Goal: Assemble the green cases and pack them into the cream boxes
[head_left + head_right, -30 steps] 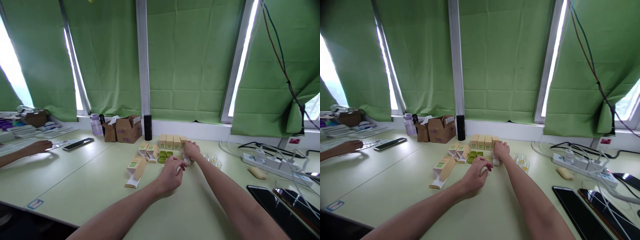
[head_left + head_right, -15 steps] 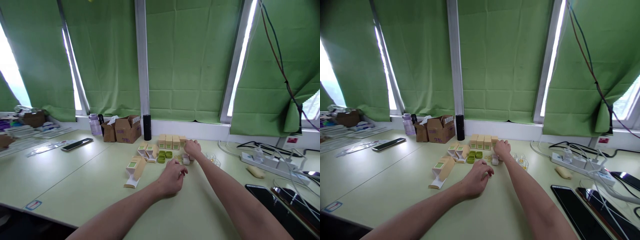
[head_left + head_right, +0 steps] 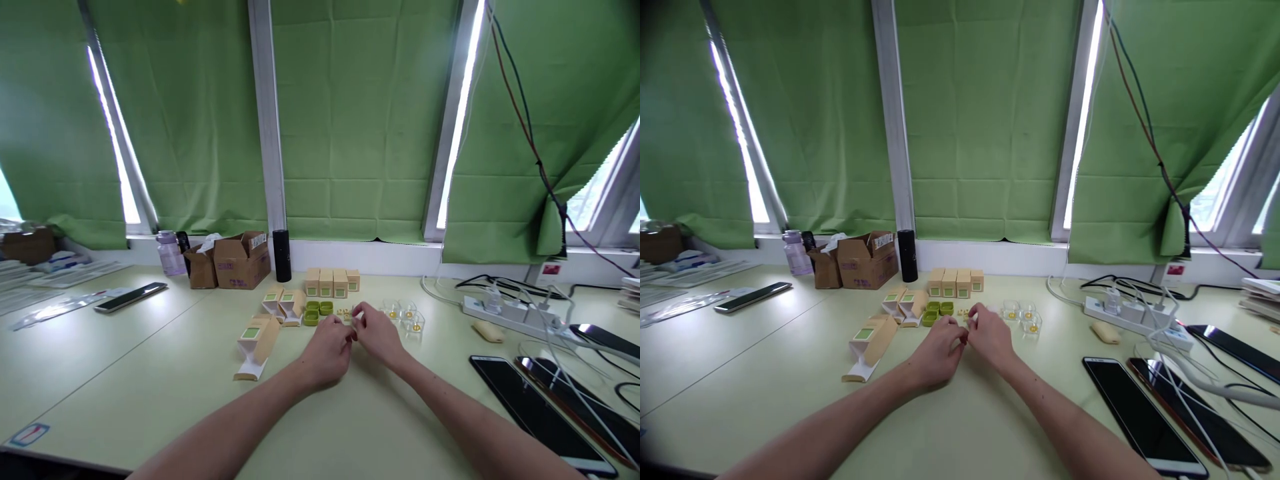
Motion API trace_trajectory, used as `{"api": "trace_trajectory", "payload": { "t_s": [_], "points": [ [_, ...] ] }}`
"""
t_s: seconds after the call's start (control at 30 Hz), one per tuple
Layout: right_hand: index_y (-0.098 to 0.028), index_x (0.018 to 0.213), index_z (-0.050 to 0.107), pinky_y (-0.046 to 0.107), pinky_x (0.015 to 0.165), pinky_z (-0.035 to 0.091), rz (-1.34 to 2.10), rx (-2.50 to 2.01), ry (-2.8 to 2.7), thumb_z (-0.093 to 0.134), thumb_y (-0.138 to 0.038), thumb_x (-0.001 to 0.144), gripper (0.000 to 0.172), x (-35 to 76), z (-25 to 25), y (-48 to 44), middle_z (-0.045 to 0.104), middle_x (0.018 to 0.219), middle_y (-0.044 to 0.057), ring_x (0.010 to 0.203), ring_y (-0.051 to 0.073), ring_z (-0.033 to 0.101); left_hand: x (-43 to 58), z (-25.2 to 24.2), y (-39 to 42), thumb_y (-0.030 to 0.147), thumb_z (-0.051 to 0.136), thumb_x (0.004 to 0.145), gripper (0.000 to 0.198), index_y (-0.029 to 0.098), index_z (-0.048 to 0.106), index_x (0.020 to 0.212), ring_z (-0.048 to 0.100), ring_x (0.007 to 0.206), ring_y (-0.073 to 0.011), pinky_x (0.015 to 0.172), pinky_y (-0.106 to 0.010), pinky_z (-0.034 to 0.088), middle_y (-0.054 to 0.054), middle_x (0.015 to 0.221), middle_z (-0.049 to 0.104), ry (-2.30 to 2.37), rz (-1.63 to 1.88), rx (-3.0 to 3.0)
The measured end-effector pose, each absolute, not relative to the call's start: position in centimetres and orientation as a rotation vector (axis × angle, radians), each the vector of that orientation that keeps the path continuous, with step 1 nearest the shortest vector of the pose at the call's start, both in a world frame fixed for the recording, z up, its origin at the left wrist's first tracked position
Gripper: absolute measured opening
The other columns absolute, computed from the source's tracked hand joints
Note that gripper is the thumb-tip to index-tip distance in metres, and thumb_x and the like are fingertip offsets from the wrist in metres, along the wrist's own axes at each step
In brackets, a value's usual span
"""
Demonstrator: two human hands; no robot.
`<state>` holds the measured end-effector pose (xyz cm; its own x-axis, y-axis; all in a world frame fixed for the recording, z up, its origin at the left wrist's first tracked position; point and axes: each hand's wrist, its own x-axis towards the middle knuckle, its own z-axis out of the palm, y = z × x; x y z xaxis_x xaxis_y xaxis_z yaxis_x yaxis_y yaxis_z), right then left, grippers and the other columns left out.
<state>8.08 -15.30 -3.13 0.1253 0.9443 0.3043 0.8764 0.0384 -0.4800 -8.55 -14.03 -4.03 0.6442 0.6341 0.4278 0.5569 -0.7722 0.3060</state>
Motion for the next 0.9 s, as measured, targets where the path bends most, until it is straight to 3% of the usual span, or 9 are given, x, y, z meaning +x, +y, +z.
{"api": "trace_trajectory", "payload": {
  "t_s": [0.17, 0.43, 0.63, 0.9],
  "points": [
    [-0.023, 0.109, 0.066, 0.029, 0.060, 0.026, 0.127, -1.863, -1.894, 0.052, -0.021, 0.096, 0.019, 7.1, -5.3, -17.0, 0.078, 0.092, 0.006, 0.083, 0.023, 0.070, -9.1, -3.5, -13.5, 0.008, 0.054, 0.087, 0.024, 0.020, 0.075, 0.085, 0.059, 0.097, -0.0269, 0.084, -0.038, 0.047, -0.007, 0.082, 0.072, 1.085, 0.818, 2.720],
    [-0.022, 0.106, 0.065, 0.031, 0.063, 0.029, -0.022, -1.826, -2.109, 0.050, -0.023, 0.097, 0.017, 6.7, -5.4, -17.8, 0.078, 0.100, 0.008, 0.086, 0.025, 0.072, -10.7, -0.8, -12.3, 0.014, 0.056, 0.090, 0.022, 0.021, 0.076, 0.096, 0.063, 0.105, -0.0282, 0.084, -0.037, 0.049, -0.008, 0.093, 0.076, 1.386, 0.829, 2.700],
    [-0.022, 0.106, 0.064, 0.031, 0.063, 0.029, -0.048, -1.824, -2.134, 0.049, -0.023, 0.098, 0.017, 6.8, -5.3, -18.0, 0.078, 0.102, 0.008, 0.086, 0.025, 0.073, -11.8, 2.2, -11.4, 0.018, 0.055, 0.091, 0.025, 0.023, 0.078, 0.102, 0.065, 0.107, -0.0298, 0.088, -0.038, 0.049, -0.012, 0.097, 0.075, 1.717, 0.540, 2.793],
    [-0.022, 0.104, 0.064, 0.030, 0.064, 0.031, -0.028, -1.817, -2.135, 0.050, -0.022, 0.097, 0.016, 7.3, -5.2, -18.0, 0.078, 0.102, 0.008, 0.086, 0.025, 0.072, -12.7, 2.1, -9.9, 0.022, 0.064, 0.087, 0.016, 0.018, 0.079, 0.091, 0.066, 0.102, -0.0343, 0.087, -0.042, 0.049, -0.017, 0.095, 0.074, 1.795, 0.328, 2.868]
  ]
}}
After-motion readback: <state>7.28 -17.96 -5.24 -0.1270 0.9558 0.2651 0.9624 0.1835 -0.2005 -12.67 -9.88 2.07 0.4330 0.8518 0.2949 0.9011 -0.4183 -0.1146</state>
